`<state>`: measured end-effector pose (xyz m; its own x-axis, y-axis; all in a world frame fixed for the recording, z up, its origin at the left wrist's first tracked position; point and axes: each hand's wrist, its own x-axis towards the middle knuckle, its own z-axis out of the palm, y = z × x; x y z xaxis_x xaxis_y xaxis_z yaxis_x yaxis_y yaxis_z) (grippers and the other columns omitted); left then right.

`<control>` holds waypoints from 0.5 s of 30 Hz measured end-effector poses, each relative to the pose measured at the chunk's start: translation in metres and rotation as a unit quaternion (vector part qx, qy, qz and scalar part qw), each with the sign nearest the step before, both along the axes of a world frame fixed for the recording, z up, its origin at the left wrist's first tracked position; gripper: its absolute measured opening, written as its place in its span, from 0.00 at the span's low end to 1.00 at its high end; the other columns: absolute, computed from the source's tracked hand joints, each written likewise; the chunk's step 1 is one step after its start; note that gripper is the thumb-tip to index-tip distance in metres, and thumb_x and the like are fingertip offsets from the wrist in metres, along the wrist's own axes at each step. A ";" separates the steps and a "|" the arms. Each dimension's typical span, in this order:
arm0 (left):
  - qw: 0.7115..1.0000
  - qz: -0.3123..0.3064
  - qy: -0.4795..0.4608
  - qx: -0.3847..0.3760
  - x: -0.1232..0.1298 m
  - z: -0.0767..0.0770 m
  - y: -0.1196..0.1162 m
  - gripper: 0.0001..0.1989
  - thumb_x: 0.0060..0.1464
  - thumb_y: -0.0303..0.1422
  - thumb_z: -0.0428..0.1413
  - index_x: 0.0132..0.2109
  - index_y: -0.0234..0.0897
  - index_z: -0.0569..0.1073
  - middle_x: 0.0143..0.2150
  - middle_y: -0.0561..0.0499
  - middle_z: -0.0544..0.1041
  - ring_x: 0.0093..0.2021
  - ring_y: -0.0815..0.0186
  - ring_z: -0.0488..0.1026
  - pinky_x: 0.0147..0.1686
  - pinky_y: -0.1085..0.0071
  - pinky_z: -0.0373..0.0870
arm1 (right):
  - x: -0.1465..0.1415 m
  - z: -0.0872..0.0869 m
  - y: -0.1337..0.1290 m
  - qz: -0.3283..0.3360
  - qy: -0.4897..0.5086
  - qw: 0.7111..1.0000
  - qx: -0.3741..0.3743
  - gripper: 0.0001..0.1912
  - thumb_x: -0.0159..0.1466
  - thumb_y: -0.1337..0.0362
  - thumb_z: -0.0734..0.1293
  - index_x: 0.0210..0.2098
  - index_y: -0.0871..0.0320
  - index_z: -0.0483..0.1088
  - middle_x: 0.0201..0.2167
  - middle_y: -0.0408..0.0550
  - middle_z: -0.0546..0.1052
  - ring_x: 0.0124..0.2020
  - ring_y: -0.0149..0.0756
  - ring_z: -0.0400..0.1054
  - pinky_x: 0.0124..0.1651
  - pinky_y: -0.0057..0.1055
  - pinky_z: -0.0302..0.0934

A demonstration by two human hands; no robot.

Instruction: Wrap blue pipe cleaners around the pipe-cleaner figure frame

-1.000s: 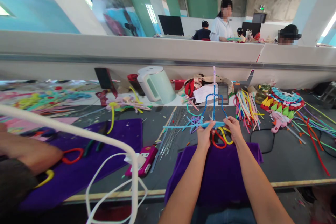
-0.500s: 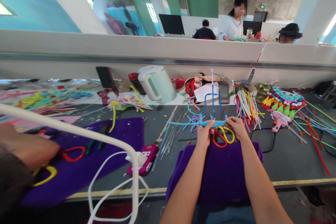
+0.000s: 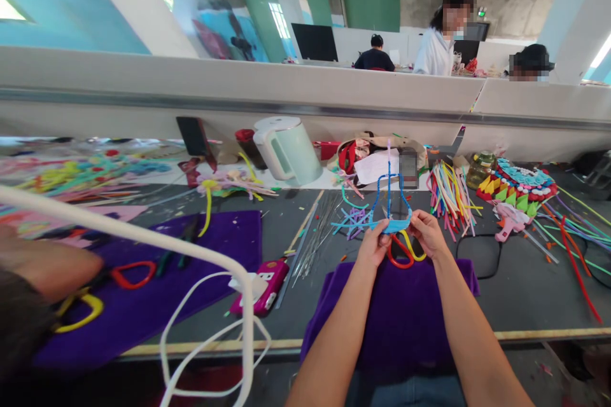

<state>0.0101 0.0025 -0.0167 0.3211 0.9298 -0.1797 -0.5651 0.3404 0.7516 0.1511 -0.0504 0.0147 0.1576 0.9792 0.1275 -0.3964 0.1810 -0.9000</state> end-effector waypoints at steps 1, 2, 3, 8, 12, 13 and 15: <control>1.000 0.003 0.006 0.003 0.000 0.000 0.000 0.15 0.36 0.36 0.66 0.25 0.33 0.68 0.12 0.60 0.62 0.12 0.79 0.54 0.12 0.81 0.51 | 0.000 0.000 0.001 -0.009 -0.004 1.000 -0.001 0.17 0.50 0.51 0.72 0.26 0.57 0.68 0.20 0.39 0.67 0.21 0.26 0.59 0.24 0.23 0.56; 1.000 0.004 0.010 0.006 0.000 0.001 0.000 0.15 0.36 0.36 0.66 0.25 0.33 0.69 0.12 0.60 0.62 0.12 0.79 0.54 0.12 0.80 0.51 | 0.000 -0.001 0.001 -0.013 -0.007 1.000 -0.002 0.17 0.50 0.50 0.72 0.27 0.57 0.69 0.21 0.40 0.68 0.21 0.26 0.59 0.23 0.23 0.56; 1.000 0.004 0.014 0.007 -0.001 0.001 0.000 0.15 0.37 0.36 0.66 0.26 0.33 0.69 0.12 0.60 0.62 0.12 0.79 0.54 0.12 0.80 0.51 | 0.001 -0.001 0.001 -0.013 -0.009 1.000 -0.002 0.17 0.50 0.50 0.72 0.27 0.57 0.70 0.21 0.40 0.69 0.21 0.27 0.60 0.23 0.23 0.56; 1.000 -0.015 0.007 -0.003 0.001 0.002 -0.002 0.14 0.36 0.35 0.66 0.25 0.33 0.69 0.12 0.60 0.62 0.12 0.79 0.54 0.12 0.80 0.51 | 0.001 -0.001 0.000 0.010 0.004 1.000 -0.010 0.17 0.49 0.51 0.73 0.25 0.58 0.70 0.19 0.39 0.67 0.20 0.25 0.58 0.23 0.22 0.55; 0.999 -0.014 -0.030 -0.013 0.002 0.003 -0.003 0.14 0.35 0.33 0.67 0.25 0.32 0.69 0.12 0.60 0.63 0.12 0.80 0.54 0.12 0.81 0.50 | 0.001 -0.003 0.001 0.036 0.053 0.998 -0.010 0.16 0.49 0.52 0.74 0.25 0.58 0.70 0.18 0.39 0.67 0.19 0.25 0.59 0.23 0.22 0.56; 0.999 -0.007 -0.035 -0.014 0.002 0.004 -0.003 0.14 0.35 0.32 0.67 0.26 0.32 0.70 0.13 0.60 0.63 0.12 0.80 0.54 0.12 0.82 0.50 | 0.001 -0.003 0.002 0.042 0.060 0.997 -0.012 0.16 0.50 0.53 0.74 0.26 0.59 0.70 0.19 0.39 0.68 0.20 0.25 0.60 0.23 0.22 0.57; 0.999 0.013 -0.037 -0.014 0.001 0.005 -0.003 0.13 0.35 0.32 0.67 0.26 0.32 0.70 0.13 0.59 0.64 0.12 0.80 0.55 0.12 0.82 0.50 | 0.002 -0.004 0.002 0.046 0.063 0.997 -0.019 0.15 0.50 0.54 0.74 0.28 0.59 0.71 0.20 0.40 0.69 0.20 0.25 0.62 0.24 0.22 0.59</control>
